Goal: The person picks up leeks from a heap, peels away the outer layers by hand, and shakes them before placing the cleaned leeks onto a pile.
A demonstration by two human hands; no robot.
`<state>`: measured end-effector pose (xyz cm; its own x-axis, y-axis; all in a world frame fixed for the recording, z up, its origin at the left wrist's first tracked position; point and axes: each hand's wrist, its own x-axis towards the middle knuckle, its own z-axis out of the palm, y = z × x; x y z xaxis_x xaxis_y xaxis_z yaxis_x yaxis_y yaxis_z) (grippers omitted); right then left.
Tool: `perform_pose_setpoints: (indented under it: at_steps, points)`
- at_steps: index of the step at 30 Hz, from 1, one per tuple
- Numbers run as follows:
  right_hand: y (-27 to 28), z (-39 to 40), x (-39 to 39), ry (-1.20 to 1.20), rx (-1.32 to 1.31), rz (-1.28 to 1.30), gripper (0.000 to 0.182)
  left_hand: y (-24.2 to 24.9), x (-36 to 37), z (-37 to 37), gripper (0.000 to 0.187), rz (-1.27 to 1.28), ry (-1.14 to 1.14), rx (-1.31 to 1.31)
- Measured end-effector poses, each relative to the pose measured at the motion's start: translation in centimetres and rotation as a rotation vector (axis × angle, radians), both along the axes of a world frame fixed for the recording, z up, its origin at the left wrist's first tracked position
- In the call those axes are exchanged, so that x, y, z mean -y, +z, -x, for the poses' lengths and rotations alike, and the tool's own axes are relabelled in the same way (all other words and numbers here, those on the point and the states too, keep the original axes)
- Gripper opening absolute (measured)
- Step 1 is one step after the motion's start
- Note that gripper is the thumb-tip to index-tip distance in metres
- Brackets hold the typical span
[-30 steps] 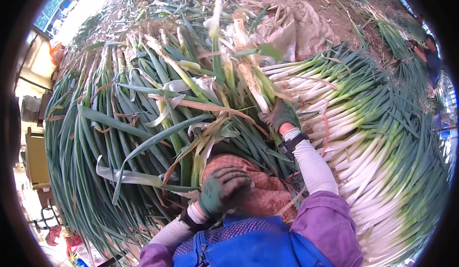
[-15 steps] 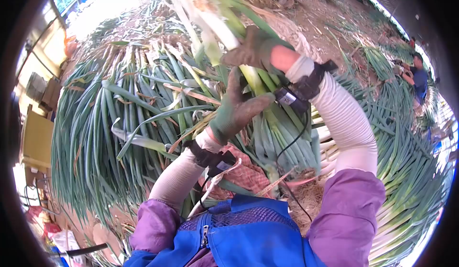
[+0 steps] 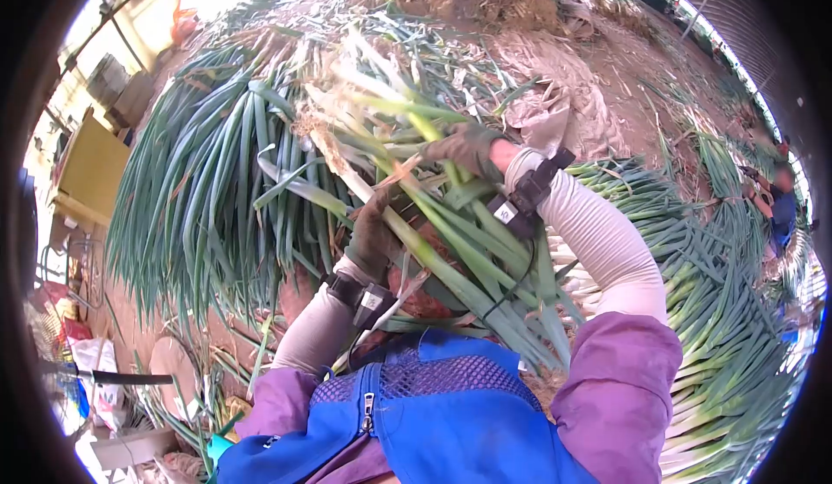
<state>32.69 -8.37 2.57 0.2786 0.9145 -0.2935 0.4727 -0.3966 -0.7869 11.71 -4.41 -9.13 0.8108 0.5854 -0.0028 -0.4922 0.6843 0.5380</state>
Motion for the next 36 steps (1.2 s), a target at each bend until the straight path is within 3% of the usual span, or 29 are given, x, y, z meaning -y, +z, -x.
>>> perform_pose_setpoints:
  at_steps: [2,7,10,12,13,15,17,19,22,24,26,27,30,31,34,36]
  points:
    - [1.3,-0.6,0.3,-0.135,0.127,-0.007,0.06,-1.9,-0.9,0.6,0.047,0.009,0.004,-0.079]
    - [1.9,-2.1,2.7,-0.129,0.524,0.074,0.061,-0.6,-0.4,1.8,0.042,0.143,-0.011,-0.007]
    - [2.7,-3.2,3.7,-0.178,0.519,0.194,0.057,-0.8,-0.7,1.8,0.041,0.154,-0.005,-0.106]
    - [-1.1,-5.1,3.8,0.129,0.661,0.051,0.052,-1.9,-0.9,0.7,0.039,-0.023,0.098,-0.053]
    - [-1.3,-3.7,3.8,0.32,0.755,-0.078,0.052,-1.8,-0.7,0.5,0.038,0.031,0.042,-0.036]
    - [-0.9,0.5,3.7,0.103,0.16,-0.039,0.054,-2.6,-0.8,-0.5,0.038,0.032,-0.069,0.038]
    - [-5.2,1.1,2.1,0.226,0.474,0.0,0.041,-3.6,-0.6,-0.7,0.037,0.016,-0.015,-0.125]
    - [-8.4,2.2,0.2,0.105,0.491,0.11,0.074,-4.4,-0.9,-0.2,0.034,-0.01,0.059,-0.264]
    - [-18.7,1.4,-2.8,-0.019,0.339,-0.036,0.072,-4.9,-1.2,1.1,0.032,0.023,0.215,-0.371]
    - [-18.7,1.2,-3.2,0.013,0.418,-0.099,0.063,-5.7,-1.8,0.9,0.03,0.086,0.226,-0.276]
    - [-18.1,0.2,-4.1,0.072,0.28,0.1,0.059,-6.2,-3.1,0.2,0.03,0.083,0.236,-0.272]
    - [-17.4,-0.3,-4.7,0.102,0.215,0.193,0.056,-4.0,-2.8,0.2,0.031,0.078,0.267,-0.255]
    - [-12.0,0.4,-1.7,0.089,0.035,0.104,0.043,-4.7,-6.2,-0.1,0.037,0.178,0.175,-0.221]
    - [-11.8,0.1,-1.0,0.278,-0.253,-0.137,0.044,-1.5,-6.2,0.1,0.043,0.16,0.104,-0.128]
    - [-8.6,1.8,2.2,0.271,-0.188,-0.171,0.034,-1.5,-7.2,-0.2,0.047,0.145,0.007,-0.042]
    - [-8.5,0.7,1.5,0.544,0.364,-0.602,0.028,-1.6,-6.3,-0.6,0.049,0.146,-0.041,-0.007]
